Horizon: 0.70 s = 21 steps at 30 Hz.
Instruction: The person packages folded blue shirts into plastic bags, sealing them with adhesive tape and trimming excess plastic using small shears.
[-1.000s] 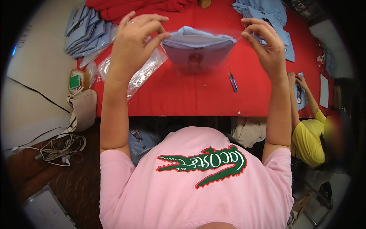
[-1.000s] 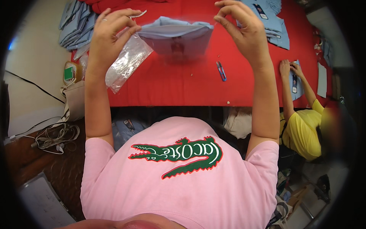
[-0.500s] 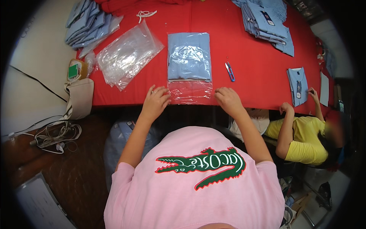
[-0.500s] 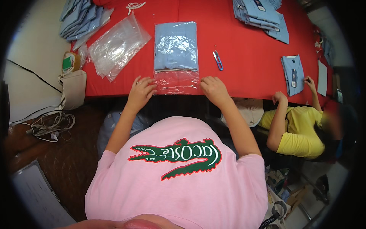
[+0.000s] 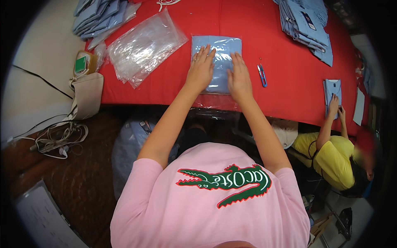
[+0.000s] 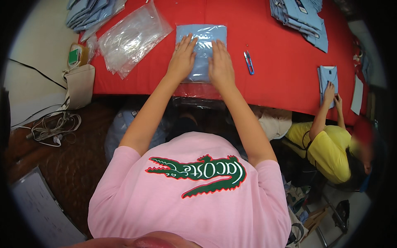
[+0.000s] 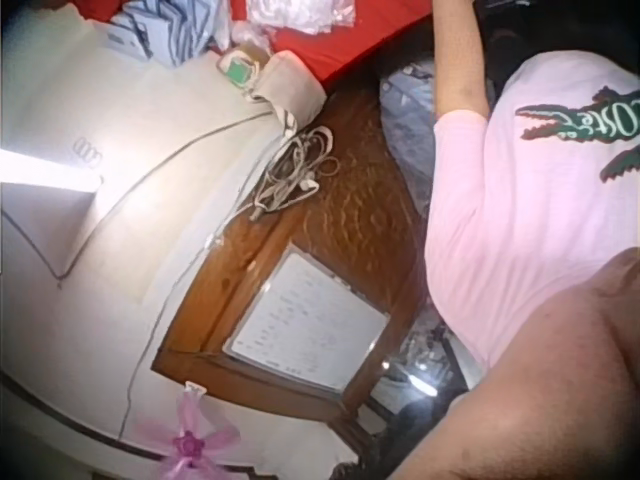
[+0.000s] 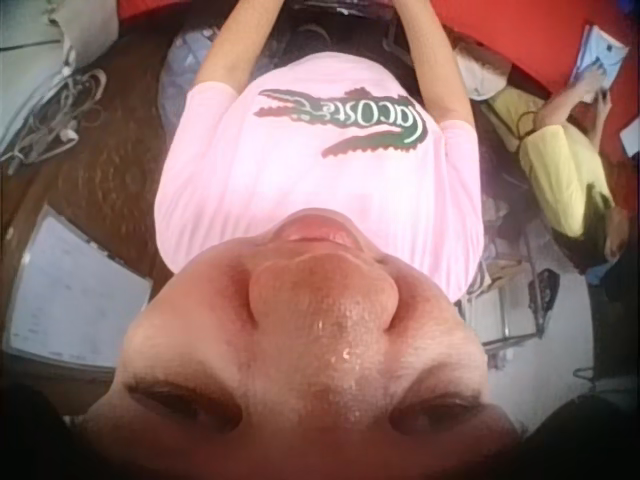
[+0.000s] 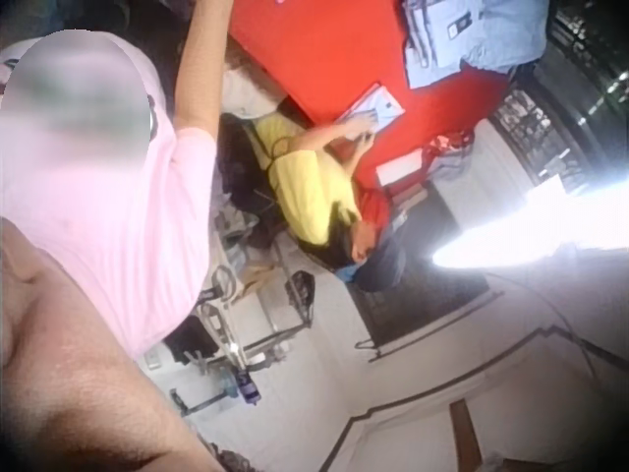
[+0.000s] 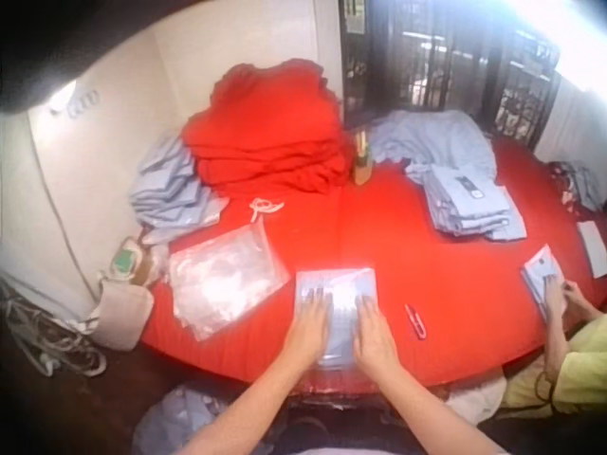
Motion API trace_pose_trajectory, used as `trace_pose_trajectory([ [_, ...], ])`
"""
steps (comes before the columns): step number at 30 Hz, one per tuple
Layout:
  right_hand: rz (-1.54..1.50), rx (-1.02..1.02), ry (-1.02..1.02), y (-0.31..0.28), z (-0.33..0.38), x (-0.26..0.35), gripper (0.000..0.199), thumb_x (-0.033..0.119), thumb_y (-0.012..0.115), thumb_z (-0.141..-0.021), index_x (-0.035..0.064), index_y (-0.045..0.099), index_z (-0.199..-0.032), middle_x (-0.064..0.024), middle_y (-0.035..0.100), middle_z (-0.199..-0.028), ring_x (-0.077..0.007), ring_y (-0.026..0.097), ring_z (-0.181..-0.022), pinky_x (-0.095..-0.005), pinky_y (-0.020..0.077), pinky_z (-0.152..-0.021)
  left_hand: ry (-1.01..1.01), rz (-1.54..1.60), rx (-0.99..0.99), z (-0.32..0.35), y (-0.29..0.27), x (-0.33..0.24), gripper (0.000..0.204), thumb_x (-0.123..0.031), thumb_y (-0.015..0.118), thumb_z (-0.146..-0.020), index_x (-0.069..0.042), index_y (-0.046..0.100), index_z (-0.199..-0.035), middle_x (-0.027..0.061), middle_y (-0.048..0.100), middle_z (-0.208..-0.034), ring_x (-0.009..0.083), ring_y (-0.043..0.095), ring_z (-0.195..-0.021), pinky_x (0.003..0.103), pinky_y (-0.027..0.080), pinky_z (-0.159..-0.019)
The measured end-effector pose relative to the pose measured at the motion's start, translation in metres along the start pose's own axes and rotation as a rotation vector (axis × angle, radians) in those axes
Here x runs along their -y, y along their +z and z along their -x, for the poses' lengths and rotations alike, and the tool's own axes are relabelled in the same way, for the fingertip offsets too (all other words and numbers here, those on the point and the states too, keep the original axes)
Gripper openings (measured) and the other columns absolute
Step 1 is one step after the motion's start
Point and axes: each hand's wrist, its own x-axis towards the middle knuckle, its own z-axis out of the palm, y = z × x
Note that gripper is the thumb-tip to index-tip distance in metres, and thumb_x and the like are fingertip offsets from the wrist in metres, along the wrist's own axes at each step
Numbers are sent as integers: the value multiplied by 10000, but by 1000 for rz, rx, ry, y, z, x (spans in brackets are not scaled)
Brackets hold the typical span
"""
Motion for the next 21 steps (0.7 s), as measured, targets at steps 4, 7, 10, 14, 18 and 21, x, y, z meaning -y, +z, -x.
trace_pose_trajectory([
  [4, 117, 67, 60, 59, -28, -15, 628, 246, 548, -1088, 16, 383, -1649, -253, 356, -1715, -414, 299, -1615, -517, 244, -1315, 9, -283, 98, -19, 47, 24, 660, -305, 545, -1080, -256, 356, -1711, 159, 196, -1805, 415, 185, -1656, 620, 154, -1323],
  [7, 187, 153, 43, 68, -20, -33, 670, 342, 507, -1109, 26, 344, -1677, -235, 317, -1742, -400, 261, -1634, -528, 204, -1332, 45, -273, 91, -9, 54, 34, 682, -393, 545, -1071, -265, 358, -1714, 150, 174, -1814, 421, 189, -1656, 645, 147, -1314],
  [10, 170, 195, 39, 64, -14, -35, 683, 359, 527, -1103, 16, 355, -1668, -237, 334, -1733, -399, 282, -1625, -539, 204, -1331, 40, -192, 103, -7, 51, 34, 699, -426, 567, -1060, -265, 366, -1710, 152, 187, -1811, 424, 192, -1655, 647, 148, -1312],
  [14, 203, 145, 31, 67, -16, -40, 689, 380, 519, -1106, 21, 356, -1671, -223, 340, -1735, -390, 288, -1625, -536, 209, -1327, 63, -191, 92, -13, 51, 33, 678, -437, 555, -1069, -260, 384, -1701, 162, 213, -1800, 416, 210, -1649, 641, 150, -1314],
  [18, 237, 94, 34, 70, -26, -45, 698, 410, 523, -1101, 27, 374, -1666, -218, 346, -1735, -388, 299, -1621, -536, 221, -1321, 120, -193, 82, -32, 51, 41, 664, -436, 550, -1081, -254, 386, -1698, 168, 227, -1795, 431, 227, -1640, 651, 169, -1303],
  [21, 228, 92, 13, 70, -31, -46, 693, 425, 522, -1100, 29, 398, -1655, -223, 356, -1729, -391, 305, -1618, -529, 228, -1321, 176, -191, 95, -30, 50, 44, 670, -434, 551, -1083, -237, 379, -1699, 155, 235, -1794, 400, 231, -1643, 617, 178, -1314],
])
